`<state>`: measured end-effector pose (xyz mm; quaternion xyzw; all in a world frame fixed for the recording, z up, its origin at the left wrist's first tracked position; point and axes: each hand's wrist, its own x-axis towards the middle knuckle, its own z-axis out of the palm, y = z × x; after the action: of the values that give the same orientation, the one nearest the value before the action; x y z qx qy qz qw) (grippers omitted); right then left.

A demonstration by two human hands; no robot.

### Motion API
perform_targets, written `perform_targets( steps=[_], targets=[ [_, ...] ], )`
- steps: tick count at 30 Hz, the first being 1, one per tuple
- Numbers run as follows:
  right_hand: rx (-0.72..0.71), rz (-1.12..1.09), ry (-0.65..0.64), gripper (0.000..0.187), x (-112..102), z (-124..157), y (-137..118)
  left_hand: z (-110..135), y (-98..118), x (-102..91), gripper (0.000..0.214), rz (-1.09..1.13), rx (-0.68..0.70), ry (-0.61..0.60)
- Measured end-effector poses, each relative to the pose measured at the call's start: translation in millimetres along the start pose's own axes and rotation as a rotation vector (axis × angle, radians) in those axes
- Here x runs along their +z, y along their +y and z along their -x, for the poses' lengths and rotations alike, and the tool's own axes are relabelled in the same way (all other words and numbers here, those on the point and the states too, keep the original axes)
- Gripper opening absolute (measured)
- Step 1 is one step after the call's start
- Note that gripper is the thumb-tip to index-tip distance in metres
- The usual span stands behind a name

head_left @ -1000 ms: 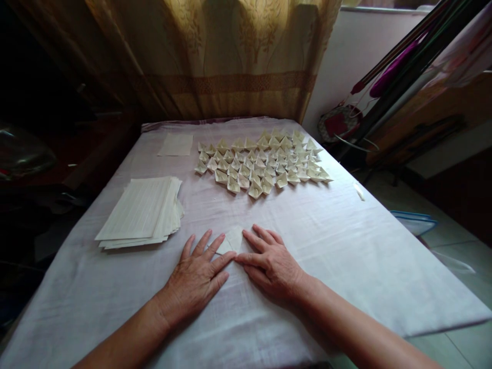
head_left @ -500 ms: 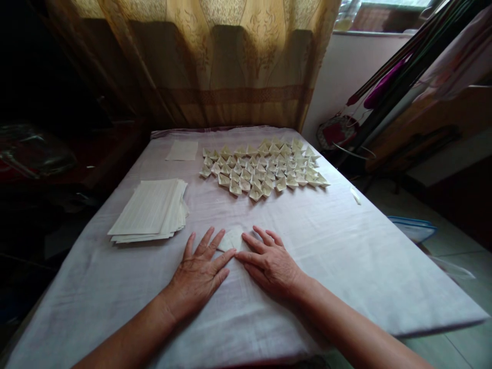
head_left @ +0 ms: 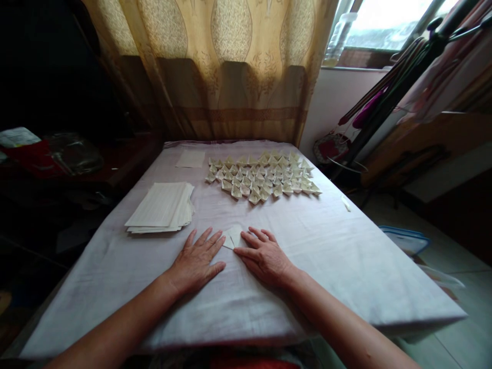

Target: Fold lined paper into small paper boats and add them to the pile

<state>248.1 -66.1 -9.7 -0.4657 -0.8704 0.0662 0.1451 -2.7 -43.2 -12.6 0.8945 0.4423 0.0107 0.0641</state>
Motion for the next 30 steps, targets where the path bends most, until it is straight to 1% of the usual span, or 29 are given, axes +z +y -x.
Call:
perform_targets(
  steps=[4,6,10,12,14,16,18,19,20,21,23,26,28,30],
  targets=[
    [-0.001,0.014,-0.009,0.030,-1.0,-0.4,-2.2,2.4,1.3,-3.1,0.061,-0.038,-0.064,-0.006],
    [-0.003,0.020,-0.008,0.030,-0.8,-0.5,-3.4,3.2,1.6,-4.8,0.062,-0.053,-0.085,0.011],
    [0.002,0.018,0.014,0.030,2.1,0.0,-5.1,6.5,-1.7,-5.9,0.072,-0.094,-0.173,0.035],
    [0.007,0.015,0.026,0.030,3.7,0.3,-5.7,8.7,-3.0,-4.4,0.072,-0.117,-0.208,0.061],
    [0.015,0.013,0.029,0.030,4.5,0.6,-6.4,9.8,-1.3,-1.3,0.069,-0.139,-0.224,0.136],
    [0.026,0.012,0.026,0.030,4.6,0.8,-7.5,8.8,4.4,2.3,0.058,-0.152,-0.209,0.262],
    [0.034,0.014,0.023,0.030,4.8,0.9,-9.0,5.4,13.5,4.4,0.042,-0.134,-0.139,0.397],
    [0.036,0.018,0.025,0.031,5.1,0.9,-10.0,3.1,18.5,4.5,0.035,-0.109,-0.096,0.441],
    [0.037,0.021,0.029,0.031,5.5,0.9,-11.2,0.5,23.4,3.9,0.030,-0.078,-0.053,0.459],
    [0.035,0.024,0.039,0.032,6.0,0.9,-12.5,-2.1,27.7,2.6,0.027,-0.047,-0.017,0.455],
    [0.024,0.025,0.068,0.033,6.8,1.2,-15.3,-7.1,34.1,-1.0,0.024,-0.005,0.024,0.401],
    [-0.012,0.000,0.120,0.030,6.2,1.7,-18.1,-12.4,37.9,-6.6,0.023,0.003,0.029,0.334],
    [-0.040,-0.031,0.143,0.026,4.8,0.5,-16.9,-14.4,38.8,-9.6,0.023,-0.014,0.026,0.318],
    [-0.032,-0.060,0.166,0.024,3.5,-3.8,-12.5,-16.2,39.9,-12.4,0.022,-0.041,0.025,0.309]
  ],
)
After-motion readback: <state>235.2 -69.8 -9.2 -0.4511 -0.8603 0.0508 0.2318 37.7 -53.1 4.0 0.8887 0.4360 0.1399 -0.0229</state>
